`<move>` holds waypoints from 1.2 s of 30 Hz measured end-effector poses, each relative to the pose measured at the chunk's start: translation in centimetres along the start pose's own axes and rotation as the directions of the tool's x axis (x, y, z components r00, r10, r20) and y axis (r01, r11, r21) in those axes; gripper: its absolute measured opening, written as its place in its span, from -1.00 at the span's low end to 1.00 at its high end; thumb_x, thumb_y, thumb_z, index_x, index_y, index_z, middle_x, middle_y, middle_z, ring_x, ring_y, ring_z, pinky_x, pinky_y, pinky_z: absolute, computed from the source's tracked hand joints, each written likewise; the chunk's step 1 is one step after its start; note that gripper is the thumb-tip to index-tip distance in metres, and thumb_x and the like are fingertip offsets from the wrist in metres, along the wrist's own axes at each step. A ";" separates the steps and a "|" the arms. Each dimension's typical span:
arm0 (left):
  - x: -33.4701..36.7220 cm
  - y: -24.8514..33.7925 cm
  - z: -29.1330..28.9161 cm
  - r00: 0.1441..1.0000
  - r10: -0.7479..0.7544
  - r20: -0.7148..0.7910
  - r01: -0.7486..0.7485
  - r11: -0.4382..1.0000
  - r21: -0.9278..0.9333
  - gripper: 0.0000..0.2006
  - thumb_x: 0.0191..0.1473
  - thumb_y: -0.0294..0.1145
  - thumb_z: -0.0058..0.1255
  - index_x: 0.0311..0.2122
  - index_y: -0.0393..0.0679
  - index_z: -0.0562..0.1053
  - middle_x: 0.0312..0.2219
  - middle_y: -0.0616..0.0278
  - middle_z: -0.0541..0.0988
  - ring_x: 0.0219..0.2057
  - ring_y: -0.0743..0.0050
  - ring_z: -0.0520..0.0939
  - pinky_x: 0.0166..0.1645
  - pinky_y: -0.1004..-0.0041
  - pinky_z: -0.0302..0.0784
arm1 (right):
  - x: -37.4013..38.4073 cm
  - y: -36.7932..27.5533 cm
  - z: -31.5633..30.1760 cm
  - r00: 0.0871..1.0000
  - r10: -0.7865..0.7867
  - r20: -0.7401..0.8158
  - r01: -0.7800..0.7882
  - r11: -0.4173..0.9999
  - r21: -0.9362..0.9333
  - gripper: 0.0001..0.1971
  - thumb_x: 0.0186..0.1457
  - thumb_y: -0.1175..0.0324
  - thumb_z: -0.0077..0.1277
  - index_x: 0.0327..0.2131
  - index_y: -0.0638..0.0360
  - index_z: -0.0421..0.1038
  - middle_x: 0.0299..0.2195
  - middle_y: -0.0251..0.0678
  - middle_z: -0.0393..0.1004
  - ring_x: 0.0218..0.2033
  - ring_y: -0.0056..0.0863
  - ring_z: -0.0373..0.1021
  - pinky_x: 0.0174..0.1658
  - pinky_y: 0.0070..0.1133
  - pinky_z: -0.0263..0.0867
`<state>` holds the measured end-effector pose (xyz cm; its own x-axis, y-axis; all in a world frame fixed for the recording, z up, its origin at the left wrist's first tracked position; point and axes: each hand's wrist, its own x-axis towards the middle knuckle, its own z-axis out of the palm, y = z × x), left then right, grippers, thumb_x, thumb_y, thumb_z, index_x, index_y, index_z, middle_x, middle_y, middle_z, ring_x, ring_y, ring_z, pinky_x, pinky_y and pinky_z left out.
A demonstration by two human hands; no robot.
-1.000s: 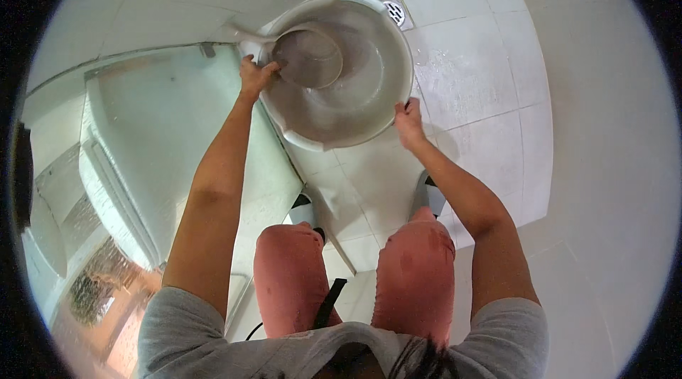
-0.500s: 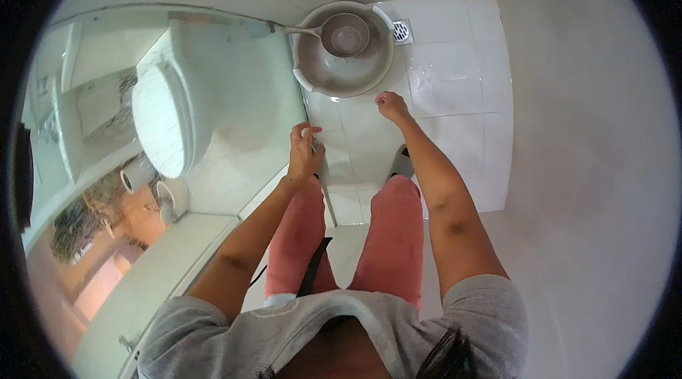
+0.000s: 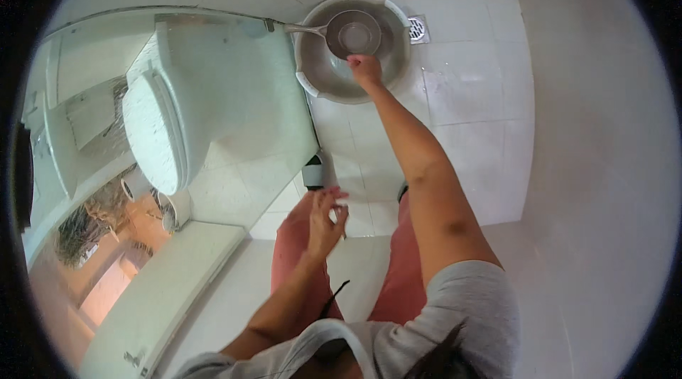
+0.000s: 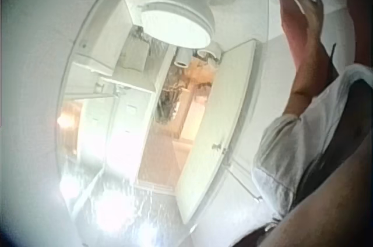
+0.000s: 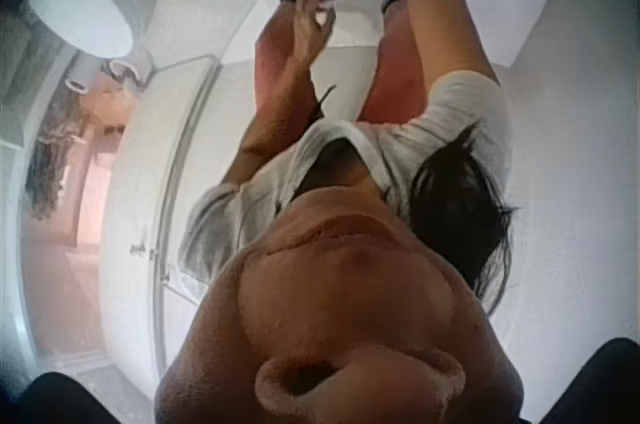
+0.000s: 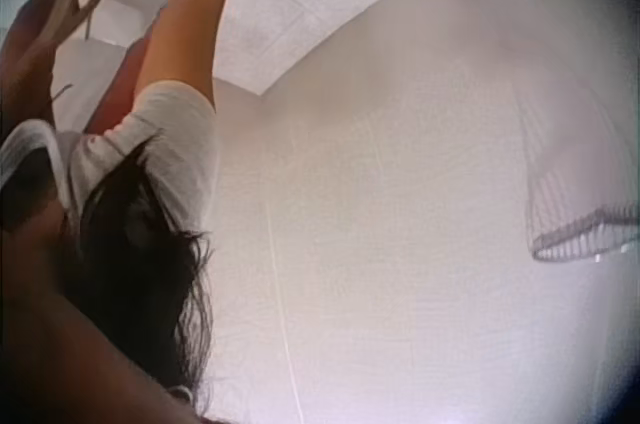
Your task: The person cleans a bathroom by first rinsing a mop head in a bucket, then pouring water from a basin onto the floor and wiping it with their hand. They proceed to wipe the sink, shower walls, and floor using a cloth.
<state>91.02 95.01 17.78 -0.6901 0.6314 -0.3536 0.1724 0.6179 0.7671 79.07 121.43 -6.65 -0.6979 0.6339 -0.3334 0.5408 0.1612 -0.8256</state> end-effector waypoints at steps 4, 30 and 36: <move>0.5 -2.0 -0.5 0.991 -0.119 0.052 0.120 0.993 -0.010 -0.73 -0.14 -0.69 -0.03 -0.24 -0.26 0.39 -0.23 0.05 0.43 -0.28 0.24 0.51 -0.30 0.47 0.50 | 5.7 1.3 7.9 0.997 -0.032 -0.065 0.014 0.967 -0.256 -0.63 -0.03 0.23 0.01 -0.11 0.13 0.40 -0.19 -0.15 0.45 -0.17 -0.35 0.39 -0.09 -0.50 0.26; -0.3 7.1 -6.5 0.993 0.026 0.115 -0.062 0.945 0.322 -0.76 -0.11 -0.48 -0.03 -0.25 -0.17 0.35 -0.35 0.03 0.43 -0.32 -0.01 0.50 -0.28 0.19 0.44 | -9.0 -9.0 -6.6 0.955 0.095 -0.281 -0.075 0.994 0.082 -0.82 -0.32 0.35 0.28 -0.56 0.12 0.51 -0.59 -0.36 0.52 -0.55 -0.56 0.44 -0.43 -0.60 0.33; -6.0 13.2 -9.3 0.983 0.140 0.117 -0.173 0.923 0.344 -0.80 -0.09 -0.44 -0.06 -0.29 -0.20 0.37 -0.38 0.02 0.44 -0.36 0.01 0.51 -0.26 0.20 0.42 | -21.8 -15.3 -19.2 0.985 0.173 0.005 -0.165 0.930 0.329 -0.86 -0.22 0.46 0.22 -0.50 0.23 0.49 -0.64 -0.39 0.45 -0.68 -0.69 0.32 -0.63 -0.75 0.25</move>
<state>90.87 95.04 35.00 -0.5722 0.7623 -0.3026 0.5202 0.6226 0.5846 95.01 119.63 21.99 -0.5961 0.6485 -0.4734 0.4632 -0.2039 -0.8625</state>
